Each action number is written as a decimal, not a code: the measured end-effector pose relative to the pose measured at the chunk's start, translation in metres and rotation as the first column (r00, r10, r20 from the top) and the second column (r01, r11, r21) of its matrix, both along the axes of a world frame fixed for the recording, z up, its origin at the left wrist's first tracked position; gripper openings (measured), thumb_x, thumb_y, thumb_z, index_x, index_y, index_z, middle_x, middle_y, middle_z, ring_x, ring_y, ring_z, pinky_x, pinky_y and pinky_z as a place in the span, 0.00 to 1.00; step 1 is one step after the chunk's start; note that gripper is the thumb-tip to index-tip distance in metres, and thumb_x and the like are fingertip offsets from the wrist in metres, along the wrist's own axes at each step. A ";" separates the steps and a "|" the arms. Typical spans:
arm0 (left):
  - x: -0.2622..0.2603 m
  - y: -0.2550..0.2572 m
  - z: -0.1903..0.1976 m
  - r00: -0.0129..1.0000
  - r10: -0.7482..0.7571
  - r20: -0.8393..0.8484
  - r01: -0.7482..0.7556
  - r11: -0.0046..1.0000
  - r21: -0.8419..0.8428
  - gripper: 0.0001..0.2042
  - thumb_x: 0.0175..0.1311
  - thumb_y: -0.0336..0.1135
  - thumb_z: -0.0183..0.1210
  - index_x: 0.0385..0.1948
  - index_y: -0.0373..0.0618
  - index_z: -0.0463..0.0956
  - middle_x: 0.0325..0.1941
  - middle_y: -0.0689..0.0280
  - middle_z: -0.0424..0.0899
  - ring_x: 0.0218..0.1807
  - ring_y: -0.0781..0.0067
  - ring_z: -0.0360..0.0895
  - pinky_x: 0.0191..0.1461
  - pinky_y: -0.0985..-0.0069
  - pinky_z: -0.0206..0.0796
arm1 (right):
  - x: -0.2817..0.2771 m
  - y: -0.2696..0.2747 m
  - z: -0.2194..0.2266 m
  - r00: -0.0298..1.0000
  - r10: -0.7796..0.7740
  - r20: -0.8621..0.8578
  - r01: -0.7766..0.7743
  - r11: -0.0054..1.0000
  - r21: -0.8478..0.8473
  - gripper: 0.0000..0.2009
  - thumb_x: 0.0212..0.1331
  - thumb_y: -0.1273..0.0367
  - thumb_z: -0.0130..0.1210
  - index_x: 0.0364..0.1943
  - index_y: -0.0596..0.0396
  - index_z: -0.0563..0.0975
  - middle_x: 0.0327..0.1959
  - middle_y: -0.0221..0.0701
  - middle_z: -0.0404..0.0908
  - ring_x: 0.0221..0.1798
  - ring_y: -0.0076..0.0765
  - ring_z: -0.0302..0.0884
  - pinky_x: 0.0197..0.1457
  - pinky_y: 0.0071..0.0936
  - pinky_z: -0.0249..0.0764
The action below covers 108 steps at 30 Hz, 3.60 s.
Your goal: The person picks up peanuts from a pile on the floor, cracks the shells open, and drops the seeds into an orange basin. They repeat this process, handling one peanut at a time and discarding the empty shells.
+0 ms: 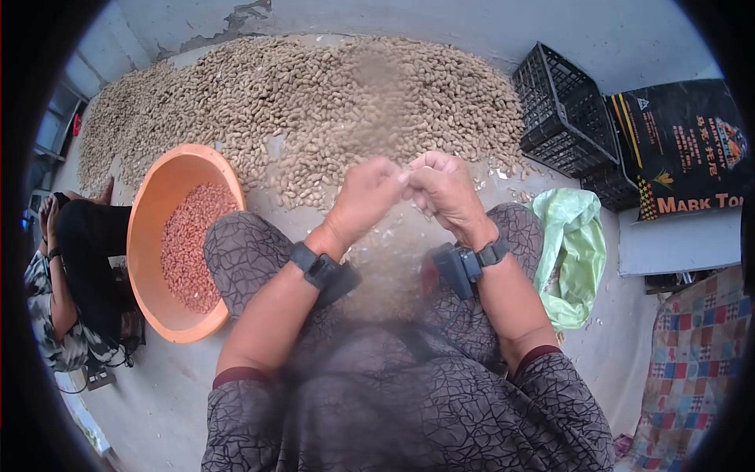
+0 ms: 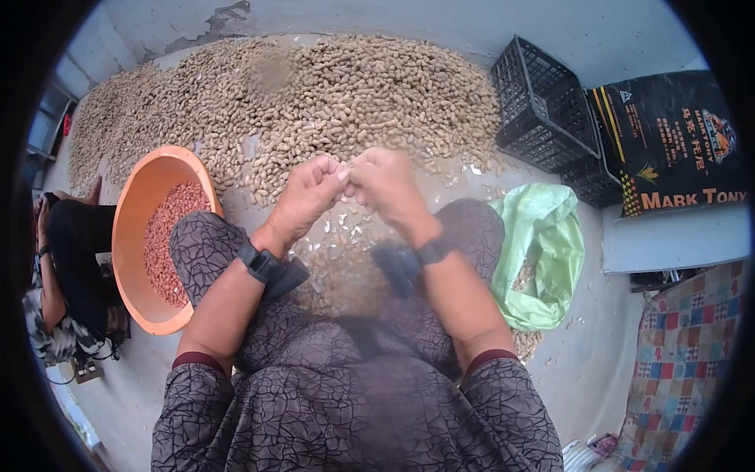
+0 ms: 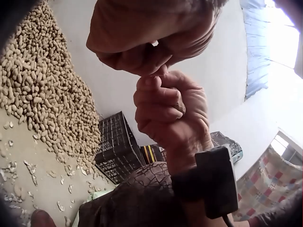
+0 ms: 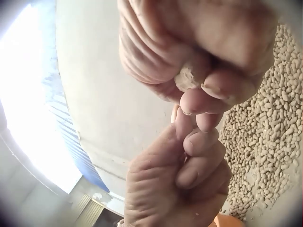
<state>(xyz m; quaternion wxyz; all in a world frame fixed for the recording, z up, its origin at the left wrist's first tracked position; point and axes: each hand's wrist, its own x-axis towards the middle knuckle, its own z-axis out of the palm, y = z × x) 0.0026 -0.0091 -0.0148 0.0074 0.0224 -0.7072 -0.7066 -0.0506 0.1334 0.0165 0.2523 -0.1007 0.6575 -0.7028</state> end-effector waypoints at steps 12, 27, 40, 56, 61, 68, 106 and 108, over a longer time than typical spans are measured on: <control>0.004 0.006 -0.002 0.998 0.054 0.039 -0.060 0.983 0.172 0.07 0.66 0.32 0.46 0.28 0.44 0.68 0.21 0.73 0.68 0.19 0.89 0.56 0.20 0.89 0.48 | 0.011 -0.006 -0.003 0.990 -0.061 -0.123 0.069 0.996 0.055 0.02 0.50 0.73 0.52 0.26 0.56 0.73 0.16 0.28 0.75 0.14 0.14 0.65 0.13 0.13 0.57; 0.016 0.002 0.008 0.982 -0.016 0.190 -0.076 0.882 0.466 0.08 0.66 0.38 0.51 0.32 0.45 0.69 0.25 0.70 0.74 0.19 0.88 0.60 0.19 0.90 0.48 | 0.007 0.000 -0.001 0.997 -0.026 -0.070 0.026 1.000 0.006 0.04 0.47 0.75 0.49 0.25 0.62 0.74 0.17 0.32 0.75 0.15 0.20 0.69 0.16 0.17 0.63; 0.018 -0.006 0.001 0.991 -0.012 0.134 -0.036 0.935 0.352 0.09 0.65 0.34 0.51 0.42 0.41 0.71 0.29 0.72 0.76 0.24 0.90 0.64 0.25 0.93 0.55 | 0.011 -0.006 0.001 0.984 0.004 -0.176 0.006 0.999 0.054 0.05 0.46 0.75 0.50 0.25 0.63 0.75 0.18 0.33 0.77 0.16 0.20 0.71 0.17 0.18 0.65; 0.016 -0.002 0.000 0.985 0.081 0.154 -0.128 0.937 0.326 0.07 0.63 0.30 0.48 0.37 0.40 0.74 0.24 0.73 0.73 0.22 0.89 0.64 0.22 0.91 0.52 | 0.018 -0.005 -0.012 0.867 0.050 -0.496 0.017 0.992 0.129 0.03 0.50 0.75 0.52 0.28 0.60 0.76 0.19 0.26 0.77 0.18 0.14 0.68 0.19 0.17 0.62; 0.014 -0.008 0.000 0.986 0.050 0.161 -0.102 0.939 0.330 0.09 0.58 0.27 0.47 0.35 0.38 0.76 0.22 0.74 0.73 0.21 0.89 0.64 0.21 0.91 0.50 | 0.028 -0.009 -0.001 0.671 0.124 -0.731 0.064 0.973 0.223 0.03 0.45 0.76 0.49 0.24 0.60 0.74 0.17 0.39 0.74 0.19 0.35 0.72 0.23 0.29 0.66; 0.013 -0.013 0.002 0.984 0.035 0.172 -0.095 0.931 0.353 0.14 0.51 0.21 0.44 0.37 0.33 0.76 0.26 0.70 0.76 0.21 0.88 0.65 0.20 0.91 0.51 | 0.024 -0.011 -0.009 0.482 0.156 -0.862 0.057 0.976 0.208 0.03 0.47 0.77 0.50 0.26 0.60 0.75 0.19 0.39 0.75 0.21 0.36 0.73 0.25 0.29 0.67; 0.023 -0.018 0.006 0.904 -0.396 0.160 0.144 0.635 0.759 0.09 0.59 0.24 0.51 0.40 0.35 0.71 0.29 0.62 0.76 0.25 0.85 0.66 0.21 0.90 0.55 | 0.014 0.012 0.009 0.676 0.268 -0.687 -0.116 0.959 0.260 0.04 0.51 0.72 0.55 0.27 0.58 0.79 0.20 0.33 0.78 0.22 0.28 0.75 0.27 0.26 0.69; 0.023 -0.017 0.008 0.902 -0.403 0.158 0.139 0.615 0.777 0.09 0.59 0.24 0.50 0.41 0.34 0.71 0.30 0.62 0.76 0.24 0.85 0.65 0.20 0.90 0.55 | 0.016 0.010 0.006 0.671 0.251 -0.698 -0.104 0.964 0.246 0.04 0.51 0.73 0.54 0.27 0.58 0.79 0.20 0.34 0.78 0.22 0.28 0.75 0.27 0.26 0.69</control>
